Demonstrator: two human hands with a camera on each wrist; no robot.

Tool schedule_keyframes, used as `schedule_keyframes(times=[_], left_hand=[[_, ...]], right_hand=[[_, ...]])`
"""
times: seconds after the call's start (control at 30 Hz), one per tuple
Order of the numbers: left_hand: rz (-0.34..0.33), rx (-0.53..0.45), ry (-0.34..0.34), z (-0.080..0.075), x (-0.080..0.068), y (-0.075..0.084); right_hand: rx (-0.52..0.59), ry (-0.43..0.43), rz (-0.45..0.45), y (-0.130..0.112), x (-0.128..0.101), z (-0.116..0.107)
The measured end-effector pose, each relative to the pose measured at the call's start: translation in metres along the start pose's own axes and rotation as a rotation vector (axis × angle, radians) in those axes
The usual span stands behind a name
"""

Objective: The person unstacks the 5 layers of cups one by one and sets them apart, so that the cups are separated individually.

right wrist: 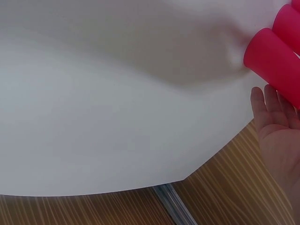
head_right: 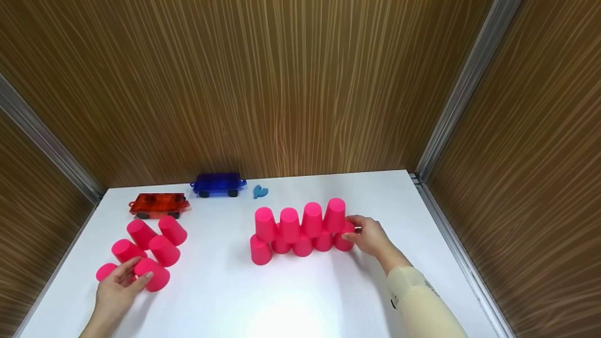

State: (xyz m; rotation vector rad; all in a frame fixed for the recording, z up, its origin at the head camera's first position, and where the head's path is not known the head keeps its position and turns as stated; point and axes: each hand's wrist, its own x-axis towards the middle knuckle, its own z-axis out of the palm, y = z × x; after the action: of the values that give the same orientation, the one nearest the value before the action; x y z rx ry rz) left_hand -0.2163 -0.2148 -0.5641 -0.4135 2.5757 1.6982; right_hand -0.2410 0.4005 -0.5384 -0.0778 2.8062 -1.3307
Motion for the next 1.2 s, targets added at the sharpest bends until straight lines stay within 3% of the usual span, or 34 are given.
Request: schedule_keyframes(times=[0.4, 0.63, 0.87, 1.2], left_hand=[[0.004, 0.009, 0.005, -0.001, 0.000, 0.000], [-0.059, -0.006, 0.002, -0.003, -0.002, 0.004], [-0.027, 0.010, -0.028, -0.012, -0.008, 0.009], [-0.021, 0.021, -0.030, -0.027, -0.017, 0.034]], right_hand=[[0.001, -0.010, -0.016, -0.002, 0.001, 0.000], [-0.012, -0.011, 0.013, -0.003, 0.001, -0.001], [-0.003, -0.008, 0.020, -0.005, 0.000, 0.000], [-0.020, -0.011, 0.019, -0.003, 0.000, -0.001]])
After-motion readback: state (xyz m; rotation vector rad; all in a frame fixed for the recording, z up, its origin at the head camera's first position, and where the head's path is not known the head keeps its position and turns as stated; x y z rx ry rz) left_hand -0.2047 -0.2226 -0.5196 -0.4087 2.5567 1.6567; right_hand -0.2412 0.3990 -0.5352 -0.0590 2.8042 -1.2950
